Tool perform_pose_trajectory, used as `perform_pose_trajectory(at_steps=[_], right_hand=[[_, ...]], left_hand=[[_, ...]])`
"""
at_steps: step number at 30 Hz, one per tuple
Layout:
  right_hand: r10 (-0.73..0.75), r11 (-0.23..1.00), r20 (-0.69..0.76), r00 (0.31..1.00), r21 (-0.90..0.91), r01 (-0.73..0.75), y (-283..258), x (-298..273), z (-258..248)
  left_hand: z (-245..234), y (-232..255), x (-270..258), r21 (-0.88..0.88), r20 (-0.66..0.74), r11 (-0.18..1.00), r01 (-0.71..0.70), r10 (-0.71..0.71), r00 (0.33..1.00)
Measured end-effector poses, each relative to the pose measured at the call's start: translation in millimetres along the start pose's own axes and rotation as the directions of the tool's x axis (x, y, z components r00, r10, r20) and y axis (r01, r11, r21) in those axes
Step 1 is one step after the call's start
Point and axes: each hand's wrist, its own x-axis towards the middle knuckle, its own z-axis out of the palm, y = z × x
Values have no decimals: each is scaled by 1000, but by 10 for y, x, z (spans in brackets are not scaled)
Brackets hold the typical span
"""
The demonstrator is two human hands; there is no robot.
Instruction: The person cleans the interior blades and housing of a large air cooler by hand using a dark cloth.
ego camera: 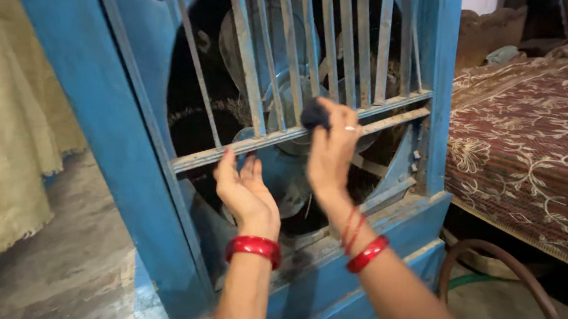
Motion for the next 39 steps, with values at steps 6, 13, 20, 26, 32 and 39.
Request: perform_pose_trajectory(at_steps=[6, 13, 20, 26, 32, 39], right_hand=[[-133, 989, 125, 983, 87, 123, -529, -319, 236], [-116, 988, 67, 991, -91, 122, -16, 107, -47], [14, 1000, 15, 1000, -18, -14, -523, -102, 263], [-208, 977, 245, 947, 106, 187, -736, -206, 124], [-61, 977, 21, 998, -203, 64, 191, 133, -210], [-13, 999, 77, 997, -39, 16, -281, -292, 136]], left_hand=[[-35, 110, 196, 24, -12, 999, -21, 21, 1000], [-140, 10, 252, 189, 9, 976, -107, 107, 994], [-260, -56, 335, 258, 50, 956, -142, 133, 990], [-368, 209, 198, 208, 186, 978, -28, -11, 983], [-376, 358, 287, 242, 184, 965, 100, -147, 972], [-424, 285, 334, 234, 216, 969, 76, -128, 968]])
